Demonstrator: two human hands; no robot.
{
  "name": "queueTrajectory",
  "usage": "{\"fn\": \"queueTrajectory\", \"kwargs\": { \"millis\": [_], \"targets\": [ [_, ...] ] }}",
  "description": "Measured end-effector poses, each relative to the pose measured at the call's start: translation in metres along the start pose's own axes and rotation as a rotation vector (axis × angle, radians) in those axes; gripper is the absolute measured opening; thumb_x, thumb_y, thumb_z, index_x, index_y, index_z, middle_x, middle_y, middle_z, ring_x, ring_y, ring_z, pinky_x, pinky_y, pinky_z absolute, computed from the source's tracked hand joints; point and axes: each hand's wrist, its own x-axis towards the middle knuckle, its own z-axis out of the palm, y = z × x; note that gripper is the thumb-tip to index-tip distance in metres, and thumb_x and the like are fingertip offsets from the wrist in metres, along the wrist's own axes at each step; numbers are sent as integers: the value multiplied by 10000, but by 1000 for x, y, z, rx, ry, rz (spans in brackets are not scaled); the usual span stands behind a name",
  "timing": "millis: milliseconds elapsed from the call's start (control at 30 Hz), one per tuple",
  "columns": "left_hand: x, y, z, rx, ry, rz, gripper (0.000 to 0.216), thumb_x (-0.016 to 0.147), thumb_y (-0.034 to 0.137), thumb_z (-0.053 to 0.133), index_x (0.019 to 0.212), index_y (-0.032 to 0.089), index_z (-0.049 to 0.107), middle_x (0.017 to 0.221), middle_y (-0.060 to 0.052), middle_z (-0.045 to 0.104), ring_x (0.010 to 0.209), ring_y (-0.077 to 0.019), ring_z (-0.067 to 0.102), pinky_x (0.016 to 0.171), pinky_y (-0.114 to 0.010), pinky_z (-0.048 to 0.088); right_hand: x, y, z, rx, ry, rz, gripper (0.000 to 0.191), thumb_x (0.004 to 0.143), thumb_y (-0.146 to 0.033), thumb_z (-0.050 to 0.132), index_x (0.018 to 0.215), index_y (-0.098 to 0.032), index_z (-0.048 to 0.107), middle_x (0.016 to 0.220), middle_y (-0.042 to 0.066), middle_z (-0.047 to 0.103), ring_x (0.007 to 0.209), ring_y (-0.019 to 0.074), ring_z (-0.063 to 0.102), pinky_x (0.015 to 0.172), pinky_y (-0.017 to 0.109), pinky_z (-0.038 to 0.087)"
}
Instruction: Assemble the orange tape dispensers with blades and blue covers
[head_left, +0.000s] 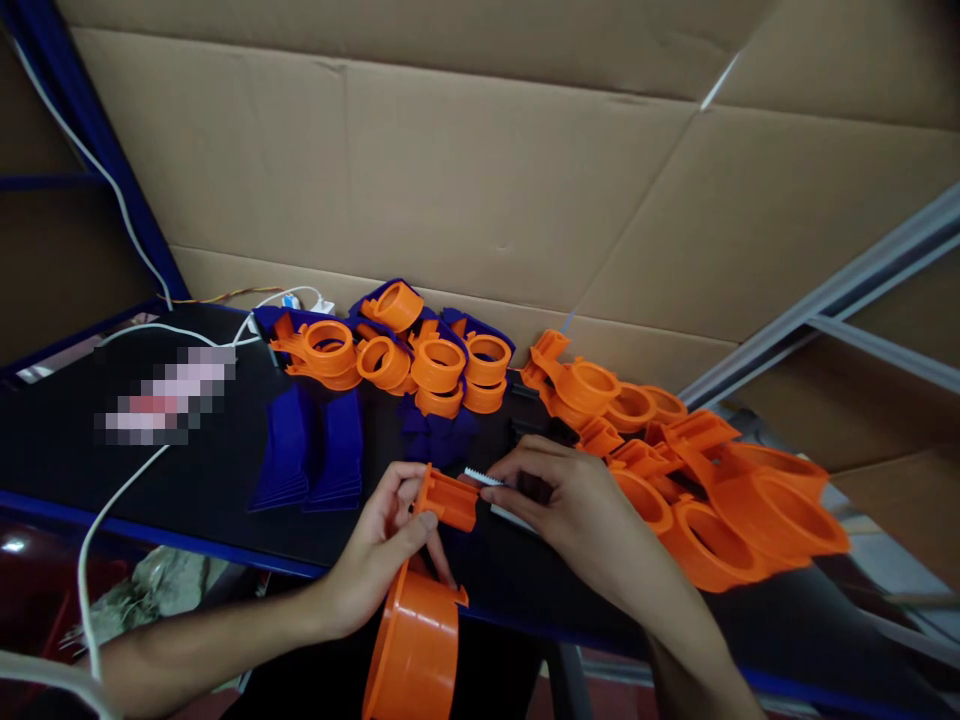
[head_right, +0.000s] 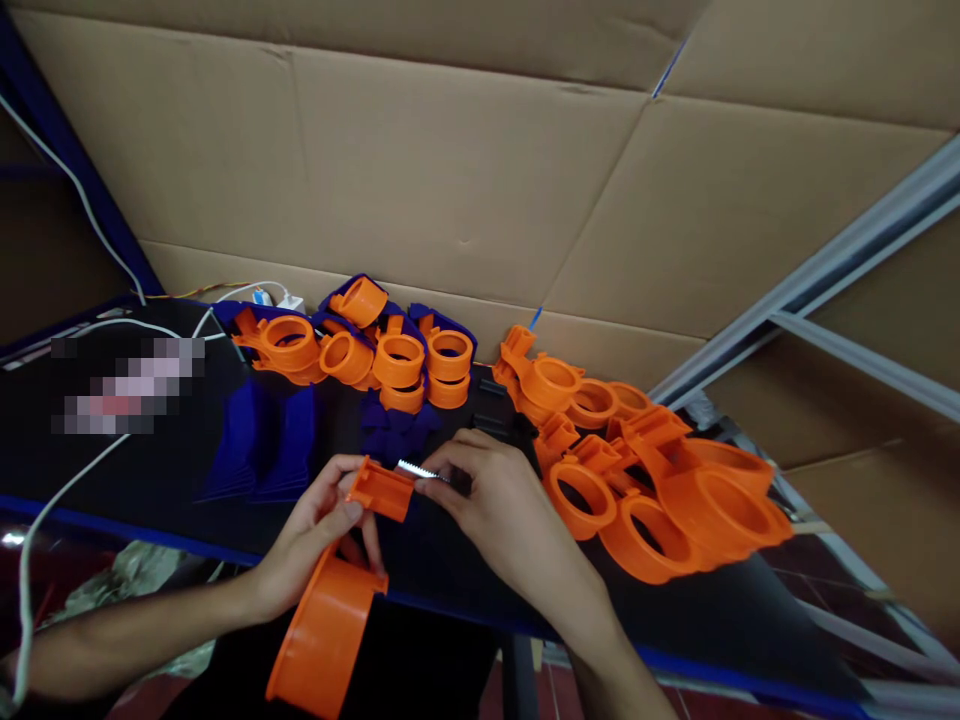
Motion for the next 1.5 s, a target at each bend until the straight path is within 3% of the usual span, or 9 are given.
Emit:
{"fn": "queueTrajectory", "kwargs": {
  "millis": [433,733,900,1100,1233,1500],
  "targets": [
    [-2,-4,-3,47,-44,9,300,950,291,606,1188,272,425,1079,-31,647,612,-110,717,526,-179,538,3,1,4,-67,-76,33,106,807,-224,754,767,-218,657,737,-11,666,610,126,571,556,230,398],
    [-1,-6,-2,60,-53,-17,312,936,304,624,1175,257,429,1090,-42,665,589,-114,725,502,-168,525,16,-3,14,20,-231,125,350,736,-321,808,646,-195,494,577,-76,476,547,86,377,481,216,241],
    [3,-5,-5,-13,-39,-30,302,945,310,601,1181,243,425,979,-26,702,551,-140,727,472,-181,520,24,-1,15,142,-227,107,428,745,-374,786,628,-199,414,597,-84,376,576,85,317,495,221,222],
    [6,1,-7,-107,-2,-131,251,956,321,553,1145,225,419,893,-42,743,493,-178,714,455,-244,551,19,14,-8,211,-113,152,466,759,-472,747,641,-213,378,612,-83,331,572,89,310,506,222,261],
    [8,0,-9,-181,16,-234,213,978,353,471,1143,236,406,651,-2,704,481,-218,706,443,-337,594,4,35,-11,-6,-66,188,379,780,-454,740,681,-211,467,594,-72,414,542,98,369,505,226,286],
    [9,-5,-12,-191,-3,-271,221,983,346,447,1166,238,390,631,-22,715,477,-222,708,443,-355,604,-16,58,13,-278,-254,200,203,797,-302,744,739,-210,573,745,-11,661,637,147,580,562,236,350]
  ]
}}
